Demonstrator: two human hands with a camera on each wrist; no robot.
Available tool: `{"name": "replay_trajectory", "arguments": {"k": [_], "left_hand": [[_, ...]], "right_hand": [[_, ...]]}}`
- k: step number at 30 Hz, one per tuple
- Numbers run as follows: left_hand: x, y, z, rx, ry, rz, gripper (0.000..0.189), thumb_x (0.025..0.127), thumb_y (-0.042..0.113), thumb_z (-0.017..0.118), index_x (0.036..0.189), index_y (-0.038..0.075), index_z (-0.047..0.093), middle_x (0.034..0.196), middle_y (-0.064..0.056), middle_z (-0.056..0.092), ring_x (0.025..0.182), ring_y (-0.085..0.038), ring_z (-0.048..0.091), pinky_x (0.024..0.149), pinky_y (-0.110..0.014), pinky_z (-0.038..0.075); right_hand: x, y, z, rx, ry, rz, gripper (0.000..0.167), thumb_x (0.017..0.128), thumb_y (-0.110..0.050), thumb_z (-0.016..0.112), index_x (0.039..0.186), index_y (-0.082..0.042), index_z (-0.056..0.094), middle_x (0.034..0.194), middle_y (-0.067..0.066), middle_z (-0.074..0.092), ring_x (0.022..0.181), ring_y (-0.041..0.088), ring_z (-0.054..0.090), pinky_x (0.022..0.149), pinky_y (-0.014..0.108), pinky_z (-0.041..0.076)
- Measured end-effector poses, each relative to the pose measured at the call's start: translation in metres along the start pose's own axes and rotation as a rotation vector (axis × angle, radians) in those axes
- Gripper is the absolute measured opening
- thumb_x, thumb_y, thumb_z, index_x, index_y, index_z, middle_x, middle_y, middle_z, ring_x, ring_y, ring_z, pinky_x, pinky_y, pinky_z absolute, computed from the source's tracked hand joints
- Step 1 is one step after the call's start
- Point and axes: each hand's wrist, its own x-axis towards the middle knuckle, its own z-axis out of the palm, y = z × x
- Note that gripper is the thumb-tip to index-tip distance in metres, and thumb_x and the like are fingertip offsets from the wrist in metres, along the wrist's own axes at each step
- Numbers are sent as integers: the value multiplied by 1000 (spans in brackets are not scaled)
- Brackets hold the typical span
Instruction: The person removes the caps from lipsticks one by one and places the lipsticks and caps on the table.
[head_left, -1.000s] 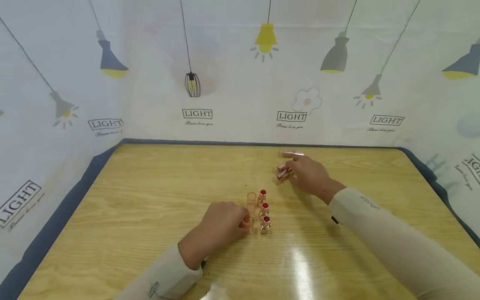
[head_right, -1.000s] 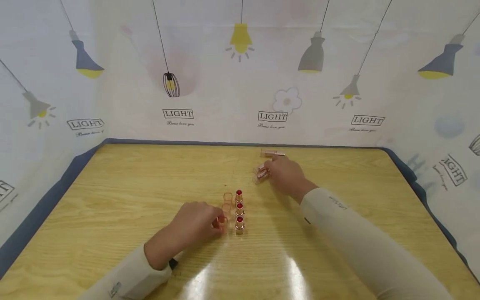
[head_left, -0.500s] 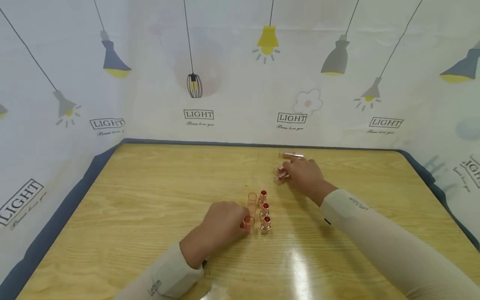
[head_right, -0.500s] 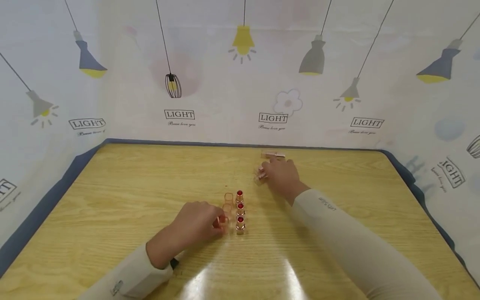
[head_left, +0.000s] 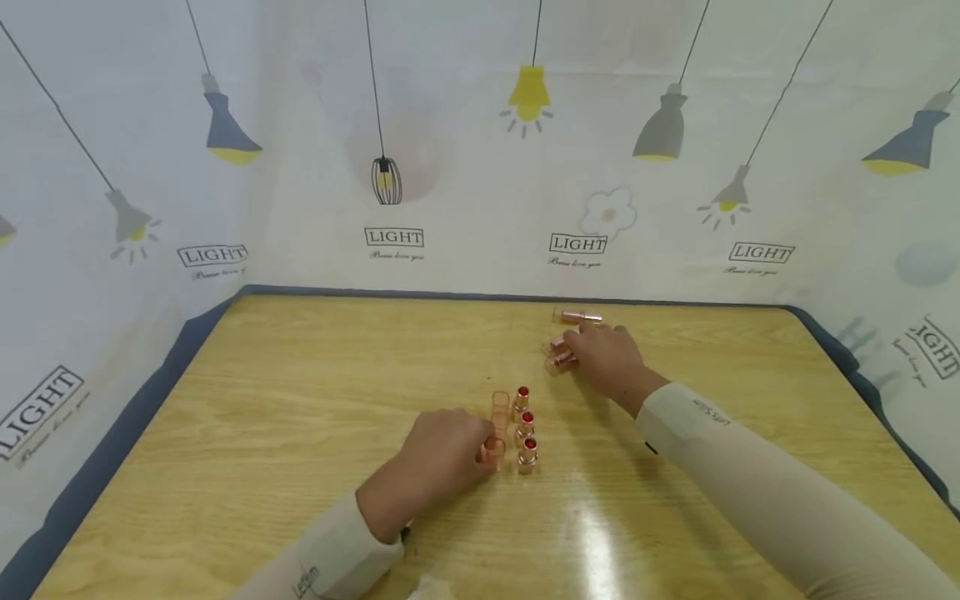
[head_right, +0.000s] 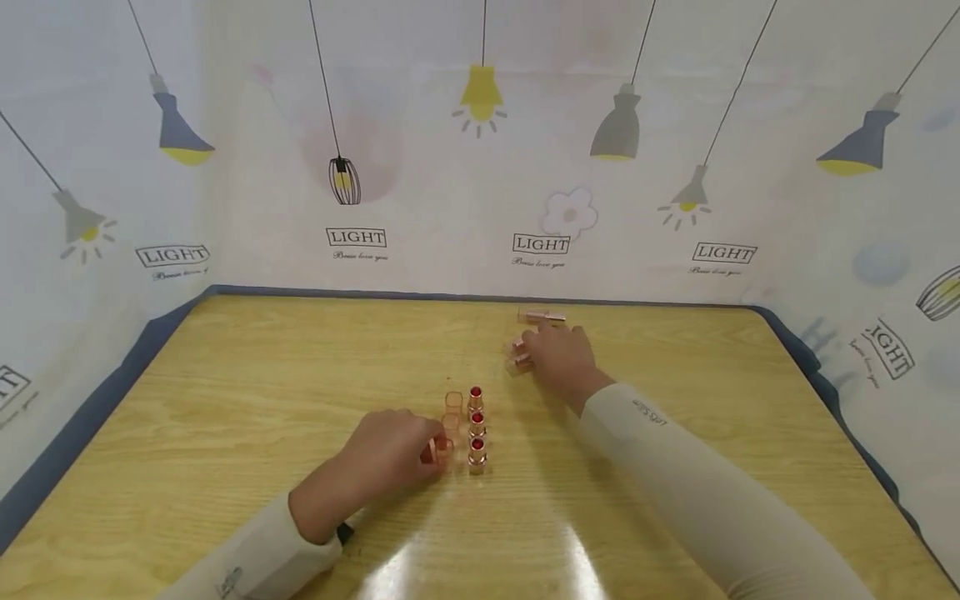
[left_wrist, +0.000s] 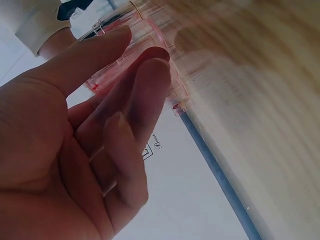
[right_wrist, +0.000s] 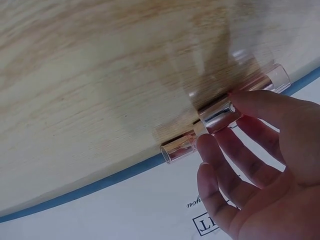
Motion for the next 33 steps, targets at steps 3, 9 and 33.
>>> {"name": "replay_trajectory", "arguments": {"k": [3,9,33], "left_hand": [[-1,0,2,25,4,1,30,84,33,80,67,23,58,57,13,47,52,-5,40,48,-25,30],[-2,-1,1,50,3,0,34,82,37,82,64,23,56,54,11,48,50,-6,37,47,-26,28],[-13,-7,-43,129,241,-49,28,92,46,67,104,22,73,77,10,72,51,-3,54,39,-21,33]], "right_hand": [[0,-2,0,-5,-18,4,23,99,-10,62,122,-10,64,112,14,66,99,33,67,85,54,53],[-1,-1,1,-3,-31,14,24,100,-9,60,123,-10,63,113,15,66,99,34,67,87,55,53],[-38,13,-8,205,118,-11,12,91,-16,71,102,-10,70,91,7,65,76,20,60,61,35,52]]}}
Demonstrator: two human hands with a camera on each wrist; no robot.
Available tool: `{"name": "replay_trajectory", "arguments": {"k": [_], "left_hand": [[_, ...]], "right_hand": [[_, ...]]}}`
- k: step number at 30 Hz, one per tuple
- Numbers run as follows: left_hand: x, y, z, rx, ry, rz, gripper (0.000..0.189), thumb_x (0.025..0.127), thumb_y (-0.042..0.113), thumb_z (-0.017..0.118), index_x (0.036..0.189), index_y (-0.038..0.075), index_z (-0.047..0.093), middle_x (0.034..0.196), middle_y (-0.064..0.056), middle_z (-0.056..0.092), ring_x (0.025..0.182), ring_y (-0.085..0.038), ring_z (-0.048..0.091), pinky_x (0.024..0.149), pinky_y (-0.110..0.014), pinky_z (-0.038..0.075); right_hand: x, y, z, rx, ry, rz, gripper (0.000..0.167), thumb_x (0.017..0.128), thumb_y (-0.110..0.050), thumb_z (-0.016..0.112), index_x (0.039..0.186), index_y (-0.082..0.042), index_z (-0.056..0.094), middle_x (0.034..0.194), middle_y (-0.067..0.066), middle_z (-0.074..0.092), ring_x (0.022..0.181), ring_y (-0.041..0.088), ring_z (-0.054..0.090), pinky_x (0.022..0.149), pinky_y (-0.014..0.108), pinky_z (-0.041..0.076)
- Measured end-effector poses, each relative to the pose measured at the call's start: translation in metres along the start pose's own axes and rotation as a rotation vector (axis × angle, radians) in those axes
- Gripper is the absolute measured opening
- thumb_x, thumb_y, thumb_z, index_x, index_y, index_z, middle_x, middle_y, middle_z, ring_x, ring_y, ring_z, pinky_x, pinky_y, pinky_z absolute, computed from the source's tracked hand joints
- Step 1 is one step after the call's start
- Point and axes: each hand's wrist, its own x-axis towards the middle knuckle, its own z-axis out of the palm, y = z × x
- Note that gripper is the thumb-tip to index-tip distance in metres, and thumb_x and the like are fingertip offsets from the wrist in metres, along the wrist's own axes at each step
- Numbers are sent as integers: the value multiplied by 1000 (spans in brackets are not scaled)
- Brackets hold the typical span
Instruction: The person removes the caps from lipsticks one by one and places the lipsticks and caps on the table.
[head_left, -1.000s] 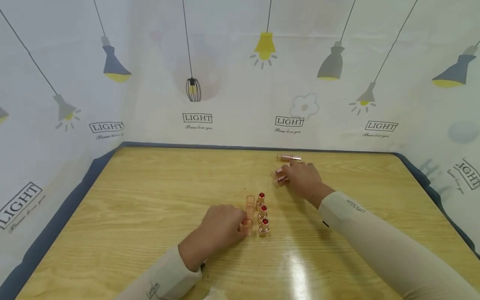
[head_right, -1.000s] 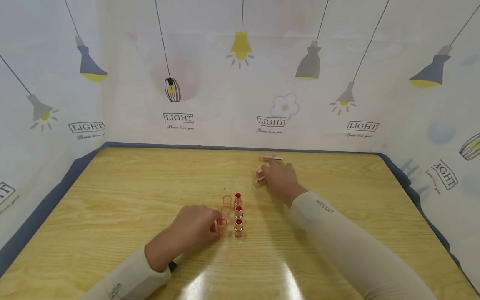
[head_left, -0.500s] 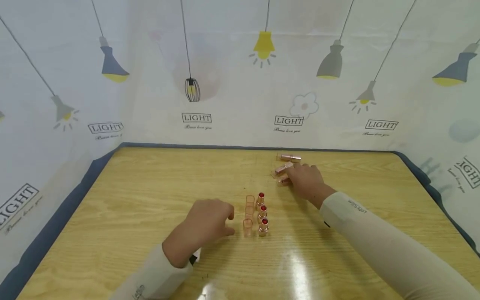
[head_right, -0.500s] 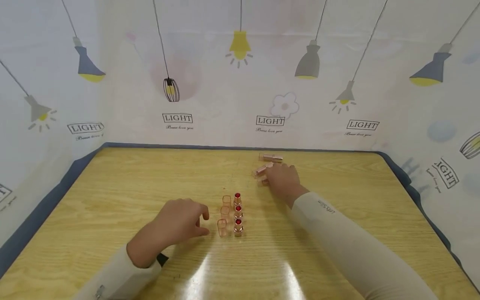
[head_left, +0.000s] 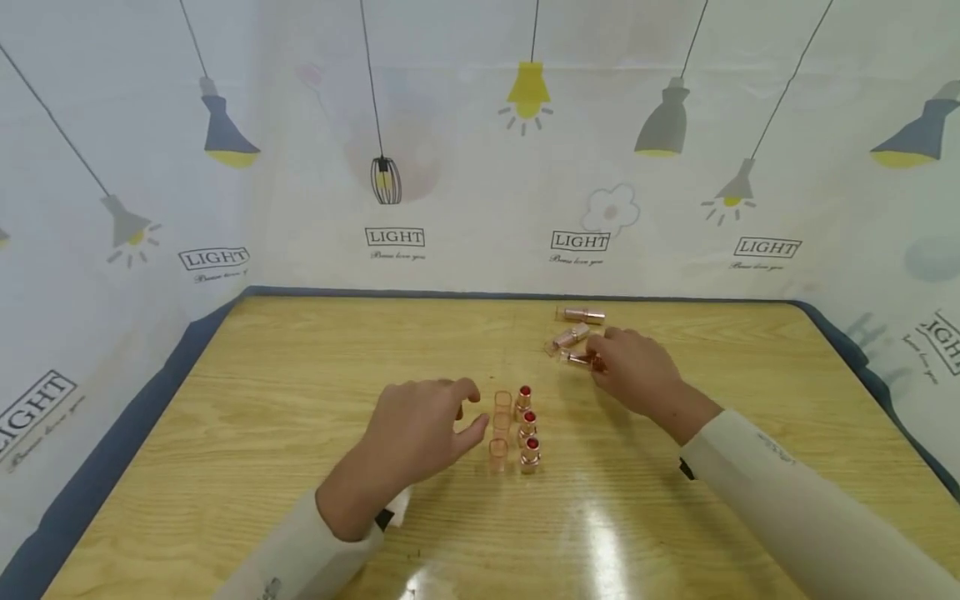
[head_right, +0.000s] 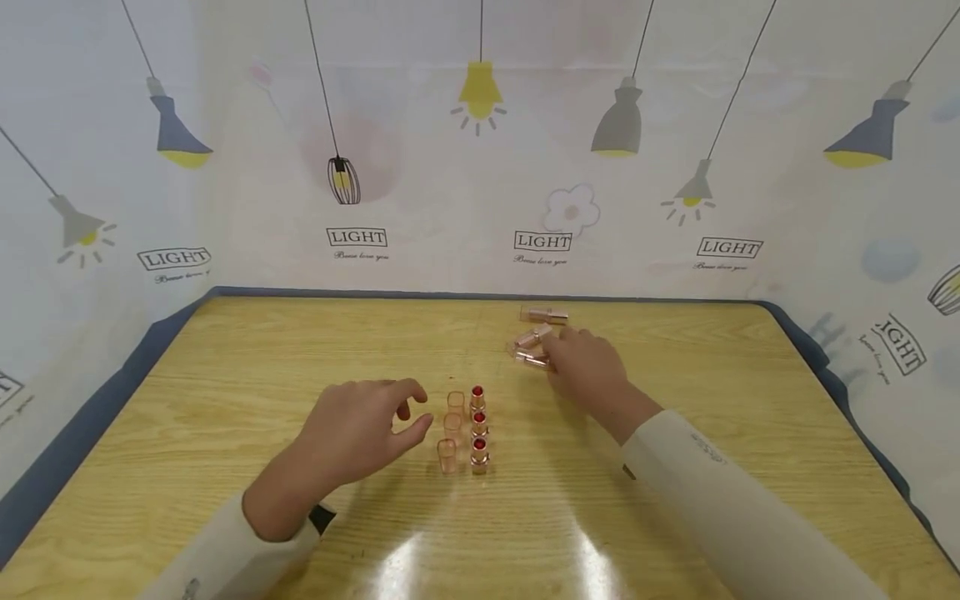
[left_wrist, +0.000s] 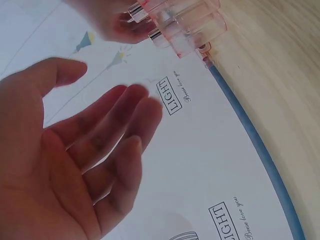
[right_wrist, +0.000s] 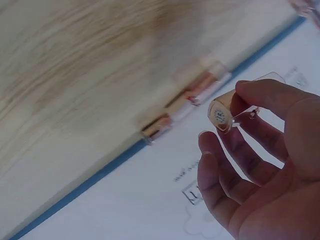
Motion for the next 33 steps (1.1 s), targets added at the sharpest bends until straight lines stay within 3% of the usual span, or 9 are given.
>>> {"name": "replay_trajectory", "arguments": {"k": [6,15,20,28,33], "left_hand": [[0,5,0,8,148,1,40,88,54,71,113,22,70,84,8,71,60,-7,61,42,-20,33],[-2,10,-2,51,117,45,59,83,68,67,125,26,66,106,5,74,74,-12,70,46,-22,40],[-5,13,0,23,133,91,57,83,64,70,124,25,66,103,5,74,70,-10,69,45,-23,40],[-5,13,2,-12,235,176,45,80,54,79,114,24,71,90,8,73,57,-5,61,42,-19,33],[-4,14,2,-28,213,190,41,81,50,80,111,24,73,90,8,72,56,-4,59,42,-18,31]], "right_hand": [[-29,-25,-14,138,123,-61,18,86,-16,78,102,-9,73,89,2,63,77,14,61,63,29,52],[-54,-68,-23,246,263,-221,24,81,-11,83,104,-11,73,92,0,60,77,9,63,65,24,53],[-60,-82,-19,298,264,-255,25,81,-9,83,104,-11,73,93,-1,60,78,9,65,66,21,54],[-62,-94,-15,390,273,-272,28,81,-8,83,108,-10,75,95,0,61,80,8,65,67,19,54],[-63,-97,-12,414,265,-267,29,80,-8,84,107,-8,75,96,0,61,81,8,65,67,20,55]]}}
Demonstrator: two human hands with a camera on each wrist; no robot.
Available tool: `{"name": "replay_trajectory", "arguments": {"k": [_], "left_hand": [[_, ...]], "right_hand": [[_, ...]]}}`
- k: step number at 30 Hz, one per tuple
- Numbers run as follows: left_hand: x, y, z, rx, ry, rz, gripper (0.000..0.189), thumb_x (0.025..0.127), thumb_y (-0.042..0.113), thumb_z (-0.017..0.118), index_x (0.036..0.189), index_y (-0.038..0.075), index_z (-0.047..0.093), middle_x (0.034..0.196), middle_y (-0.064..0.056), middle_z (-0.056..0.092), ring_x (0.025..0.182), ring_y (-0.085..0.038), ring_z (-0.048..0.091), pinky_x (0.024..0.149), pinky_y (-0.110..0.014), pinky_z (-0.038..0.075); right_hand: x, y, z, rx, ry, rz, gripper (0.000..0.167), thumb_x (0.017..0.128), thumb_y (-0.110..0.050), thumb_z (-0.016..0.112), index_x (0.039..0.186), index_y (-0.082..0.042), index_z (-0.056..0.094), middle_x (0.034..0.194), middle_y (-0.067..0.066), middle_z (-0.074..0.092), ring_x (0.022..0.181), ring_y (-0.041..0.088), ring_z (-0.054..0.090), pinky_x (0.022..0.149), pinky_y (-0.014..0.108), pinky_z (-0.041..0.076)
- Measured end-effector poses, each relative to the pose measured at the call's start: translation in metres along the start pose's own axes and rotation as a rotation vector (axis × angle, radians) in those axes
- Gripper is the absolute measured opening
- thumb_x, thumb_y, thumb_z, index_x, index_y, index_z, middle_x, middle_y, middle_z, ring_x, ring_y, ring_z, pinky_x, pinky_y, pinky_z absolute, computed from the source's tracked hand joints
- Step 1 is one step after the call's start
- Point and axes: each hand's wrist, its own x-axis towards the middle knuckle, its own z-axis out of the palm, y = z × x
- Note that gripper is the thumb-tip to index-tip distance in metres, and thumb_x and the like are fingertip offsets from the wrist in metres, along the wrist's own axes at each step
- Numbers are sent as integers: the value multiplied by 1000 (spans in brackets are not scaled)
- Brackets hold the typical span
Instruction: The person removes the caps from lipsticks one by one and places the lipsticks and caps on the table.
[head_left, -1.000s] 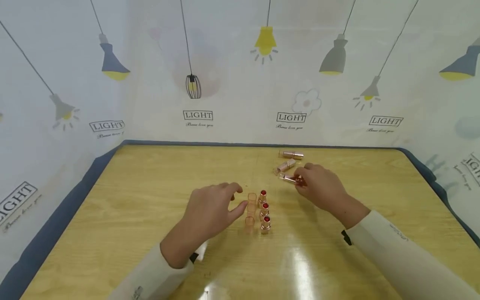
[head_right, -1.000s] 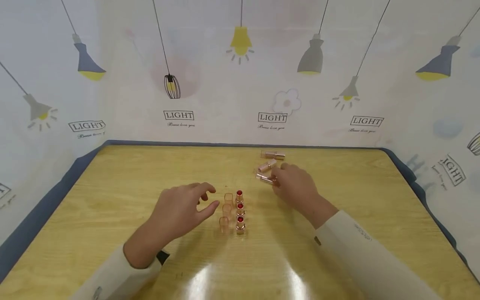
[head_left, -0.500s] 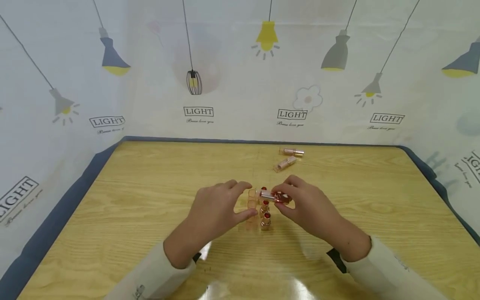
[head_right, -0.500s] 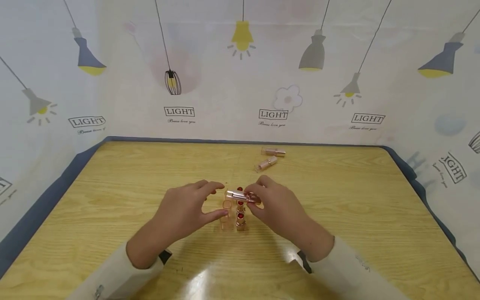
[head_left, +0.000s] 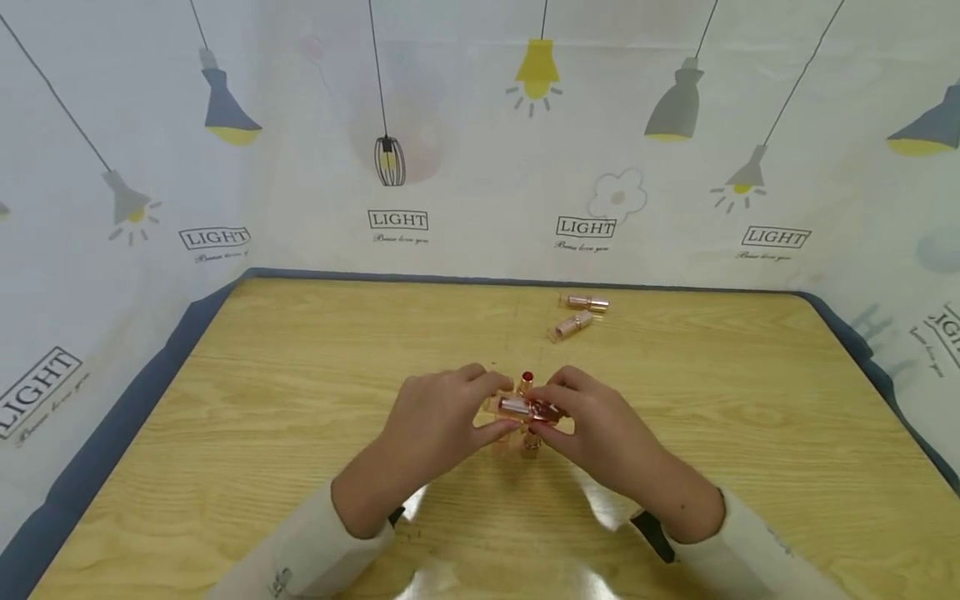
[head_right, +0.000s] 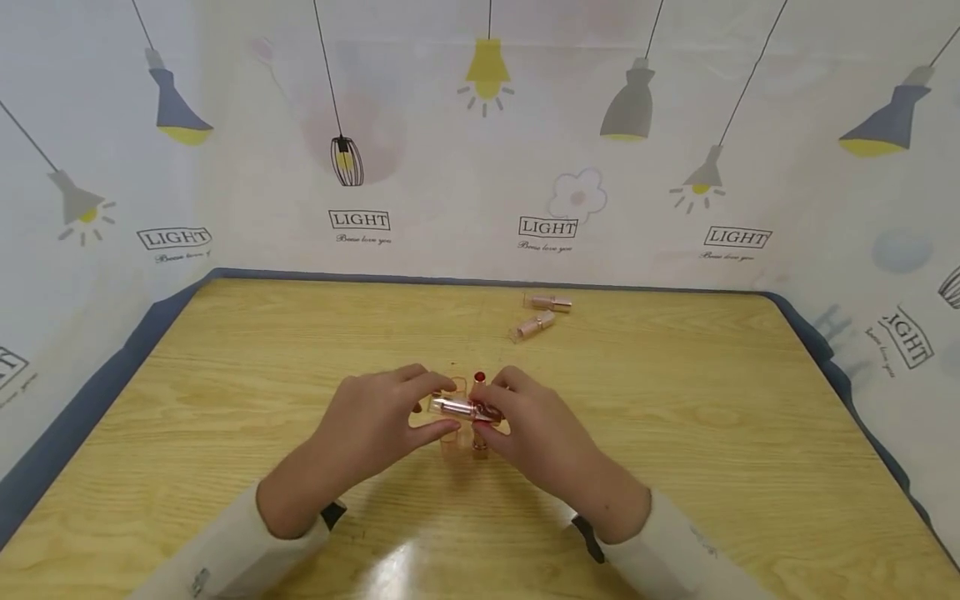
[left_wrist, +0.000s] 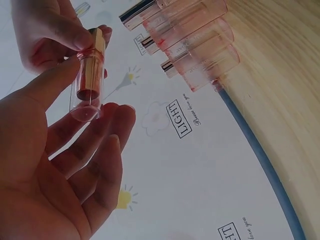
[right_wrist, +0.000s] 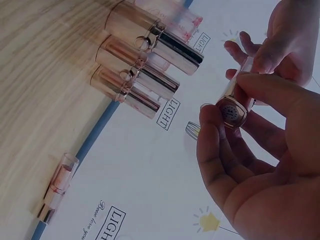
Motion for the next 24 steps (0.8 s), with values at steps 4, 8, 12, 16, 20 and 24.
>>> {"name": "replay_trajectory", "arguments": {"k": [4,8,12,16,20,24], "left_hand": [[1,0,1,-9,-5,4,35,83,49,79,107,23,74,88,8,71,55,-4,58,42,-17,31],[1,2,1,-10,-11,-4,30,85,47,78,103,24,74,86,9,71,54,-3,56,42,-17,30],[1,2,0,-4,-11,-9,27,85,46,77,101,24,74,86,9,72,53,-4,55,41,-18,29],[2,2,-1,4,-6,-12,27,85,46,78,100,24,74,86,8,73,52,-4,53,41,-18,29],[1,1,-1,-9,-6,-12,27,85,46,78,100,24,74,86,9,74,51,-3,53,41,-17,28],[1,0,1,-9,5,-5,27,85,47,77,100,24,73,87,10,74,52,-3,55,41,-17,29]], "right_hand": [[1,0,2,6,8,2,29,80,-8,84,107,-7,75,96,1,61,82,9,67,68,22,56],[-1,0,3,22,15,0,28,80,-8,84,106,-7,75,97,1,61,82,9,67,68,19,55],[-2,0,4,37,42,-14,28,79,-6,84,106,-5,75,96,2,61,82,10,67,68,21,56],[-2,0,5,63,62,-13,30,78,-5,85,106,-5,75,95,2,61,82,10,67,69,25,58],[-3,-1,5,73,57,5,30,78,-5,85,106,-5,75,94,2,61,81,9,65,69,25,57],[-2,-1,4,35,61,8,26,78,-8,85,102,-6,76,93,2,63,80,10,62,67,24,55]]}}
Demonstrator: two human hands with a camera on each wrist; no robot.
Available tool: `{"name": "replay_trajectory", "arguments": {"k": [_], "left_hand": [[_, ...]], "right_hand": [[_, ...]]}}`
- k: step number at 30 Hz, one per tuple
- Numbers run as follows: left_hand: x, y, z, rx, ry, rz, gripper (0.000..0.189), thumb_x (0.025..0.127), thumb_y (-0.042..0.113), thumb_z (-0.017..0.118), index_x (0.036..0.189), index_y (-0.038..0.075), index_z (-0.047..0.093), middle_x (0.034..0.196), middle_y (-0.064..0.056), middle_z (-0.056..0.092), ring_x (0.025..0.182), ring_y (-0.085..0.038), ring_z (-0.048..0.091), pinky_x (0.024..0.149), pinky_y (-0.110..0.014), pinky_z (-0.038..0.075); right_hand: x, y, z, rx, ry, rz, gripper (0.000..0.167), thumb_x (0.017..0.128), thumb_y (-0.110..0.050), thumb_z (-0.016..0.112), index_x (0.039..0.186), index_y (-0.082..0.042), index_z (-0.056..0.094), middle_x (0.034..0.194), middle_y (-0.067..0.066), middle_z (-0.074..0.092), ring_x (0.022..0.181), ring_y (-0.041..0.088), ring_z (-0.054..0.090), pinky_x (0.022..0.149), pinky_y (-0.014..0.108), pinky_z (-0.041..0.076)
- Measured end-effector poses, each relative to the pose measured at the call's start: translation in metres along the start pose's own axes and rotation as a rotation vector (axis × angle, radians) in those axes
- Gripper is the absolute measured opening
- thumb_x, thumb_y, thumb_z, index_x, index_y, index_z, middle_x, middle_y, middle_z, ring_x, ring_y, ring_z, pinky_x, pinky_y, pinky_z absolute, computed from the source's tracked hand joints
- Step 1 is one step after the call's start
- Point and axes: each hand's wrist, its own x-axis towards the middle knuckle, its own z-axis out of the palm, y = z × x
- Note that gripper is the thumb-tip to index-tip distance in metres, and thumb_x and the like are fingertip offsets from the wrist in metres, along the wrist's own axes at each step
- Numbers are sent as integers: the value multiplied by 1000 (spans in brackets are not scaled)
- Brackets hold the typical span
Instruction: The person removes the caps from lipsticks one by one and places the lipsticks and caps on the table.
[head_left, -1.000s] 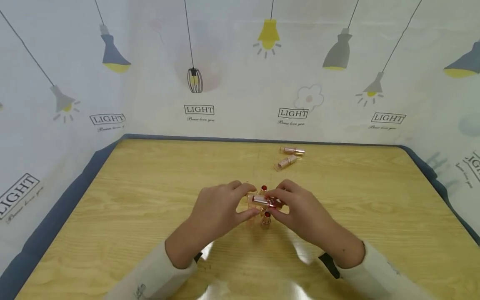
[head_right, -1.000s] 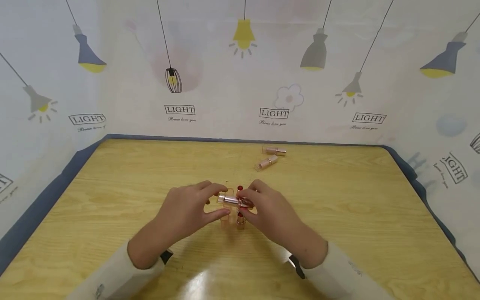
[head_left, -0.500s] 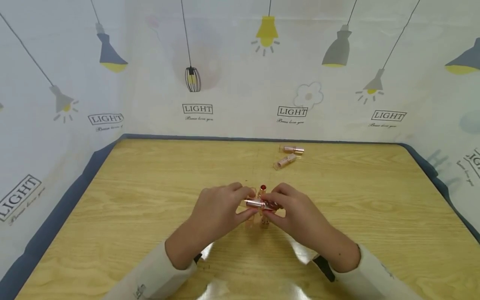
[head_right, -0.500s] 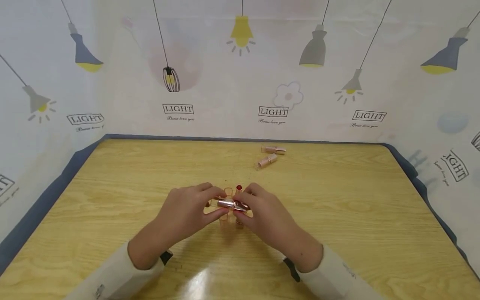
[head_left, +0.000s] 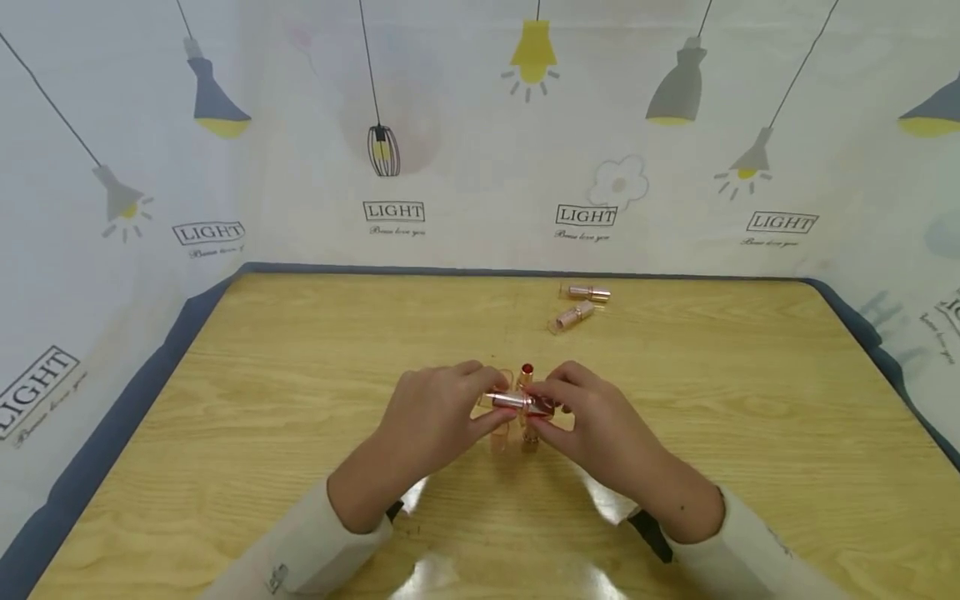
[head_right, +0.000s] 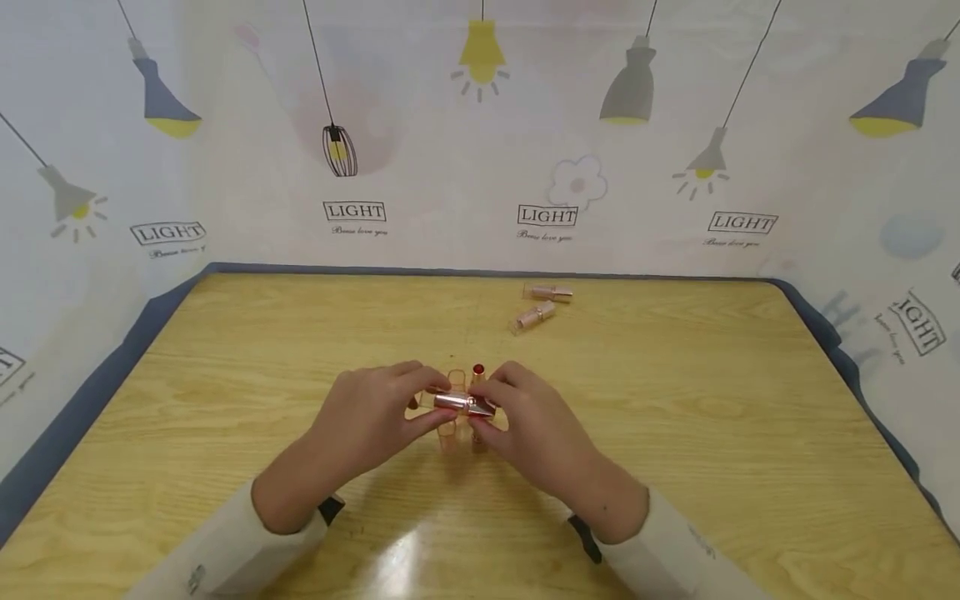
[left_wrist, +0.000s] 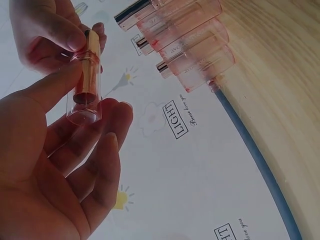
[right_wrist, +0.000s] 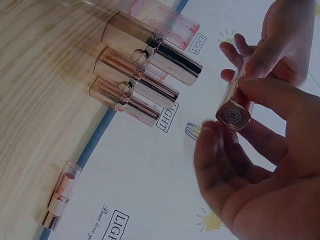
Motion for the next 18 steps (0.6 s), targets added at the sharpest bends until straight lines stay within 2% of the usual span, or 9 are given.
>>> {"name": "replay_trajectory", "arguments": {"k": [8,18], "left_hand": [[0,1,1,3,-20,-27,28,85,48,76,101,26,73,92,9,76,57,-4,62,42,-18,33],[1,3,2,2,-43,-47,29,85,49,76,101,26,72,89,10,74,56,-4,60,41,-18,29]], "right_hand": [[1,2,-3,-24,-69,62,25,84,-16,81,107,-11,74,93,-3,73,77,9,63,62,20,48],[-1,3,-6,-87,-78,94,26,85,-23,82,108,-14,74,95,-4,73,67,5,55,57,18,44]]}}
